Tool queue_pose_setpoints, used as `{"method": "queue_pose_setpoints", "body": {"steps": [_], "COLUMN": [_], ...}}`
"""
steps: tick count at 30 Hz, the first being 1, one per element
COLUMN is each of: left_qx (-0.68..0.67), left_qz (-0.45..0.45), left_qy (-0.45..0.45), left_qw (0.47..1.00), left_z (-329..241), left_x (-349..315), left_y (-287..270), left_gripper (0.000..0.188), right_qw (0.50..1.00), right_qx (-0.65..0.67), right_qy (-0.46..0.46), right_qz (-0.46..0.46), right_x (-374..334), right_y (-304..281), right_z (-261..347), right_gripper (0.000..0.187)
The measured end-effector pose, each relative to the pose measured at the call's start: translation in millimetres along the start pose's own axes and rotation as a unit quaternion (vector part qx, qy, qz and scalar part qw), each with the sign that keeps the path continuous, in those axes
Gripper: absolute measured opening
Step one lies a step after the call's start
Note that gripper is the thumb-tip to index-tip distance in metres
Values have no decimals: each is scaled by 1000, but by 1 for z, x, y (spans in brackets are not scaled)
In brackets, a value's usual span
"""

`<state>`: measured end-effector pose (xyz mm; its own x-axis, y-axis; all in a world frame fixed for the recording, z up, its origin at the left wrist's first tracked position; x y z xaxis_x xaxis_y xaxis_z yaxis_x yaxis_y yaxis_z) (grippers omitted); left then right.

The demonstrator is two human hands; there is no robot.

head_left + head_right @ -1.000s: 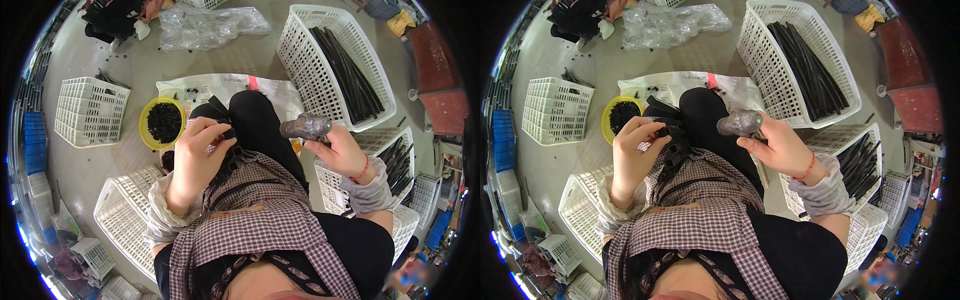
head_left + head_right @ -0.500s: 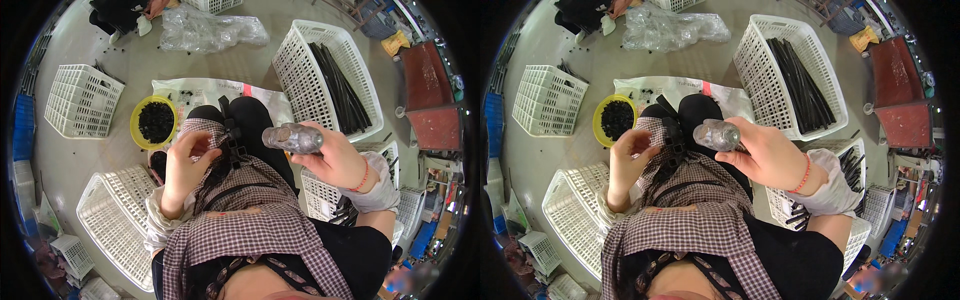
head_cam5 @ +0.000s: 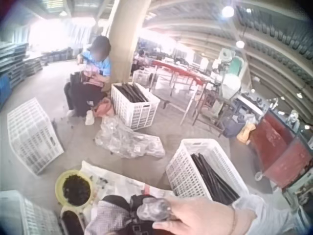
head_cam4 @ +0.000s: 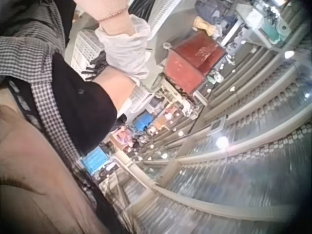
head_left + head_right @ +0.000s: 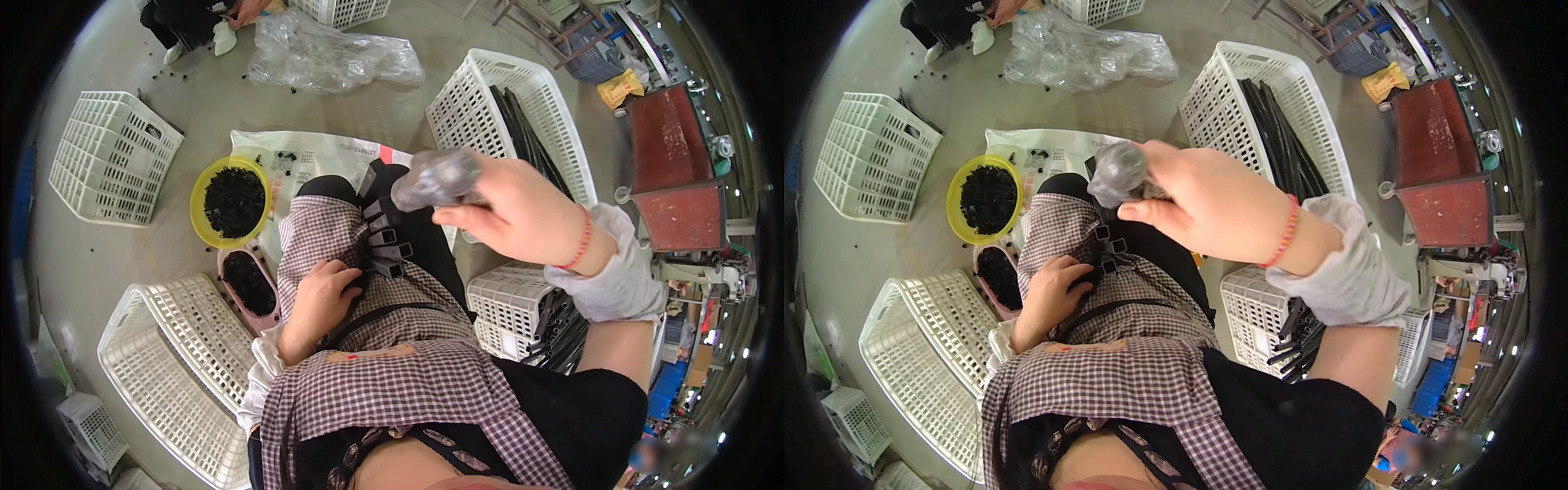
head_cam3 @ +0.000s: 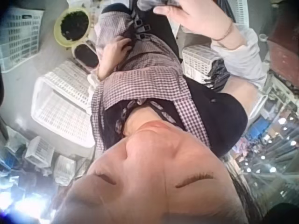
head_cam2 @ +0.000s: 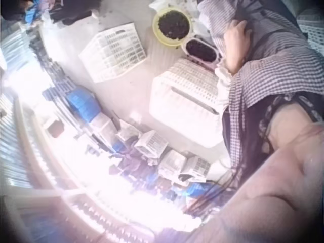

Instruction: The person inserts small black components into square metal tubes and uses a hammer to tap them into place. They repeatedly pick up components from a yellow bowl, align them with the tubes, and hammer them in, then place the assembled tubes into a white basket.

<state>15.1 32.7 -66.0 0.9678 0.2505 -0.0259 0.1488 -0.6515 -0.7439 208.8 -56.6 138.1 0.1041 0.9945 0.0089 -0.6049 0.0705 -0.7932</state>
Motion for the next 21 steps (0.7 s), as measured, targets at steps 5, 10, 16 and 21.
{"method": "queue_pose_setpoints", "body": {"steps": [5,10,16,21], "left_qx": [-88,-210,-520,-534], "left_qz": [-76,-71,-89,-124], "left_qy": [5,-48,-86,-62], "left_qw": [993,974,845,834], "left_z": [6,6,5,-5], "left_x": [-6,-9,-9,3], "left_y": [-5,-14,-17,-34], "left_gripper": [23,22,13,7], "right_qw": [999,995,992,986], "right_qx": [18,70,80,113], "right_qy": [16,67,85,101], "right_qz": [-39,-26,-56,-64], "right_x": [-18,-48,-70,-85], "right_y": [-14,7,19,22], "right_z": [14,-13,-31,-41], "right_gripper": [31,30,31,34]}}
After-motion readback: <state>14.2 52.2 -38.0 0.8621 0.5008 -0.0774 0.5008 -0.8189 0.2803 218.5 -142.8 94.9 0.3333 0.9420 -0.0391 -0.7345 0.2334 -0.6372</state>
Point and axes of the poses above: each hand's wrist, its own x-axis towards the middle knuckle, its own y-axis out of the palm, z = x × y, the point moved 4 cm from there along x, towards the middle knuckle, and after that the axes turned 6 degrees about x, right-handed, at the moved point
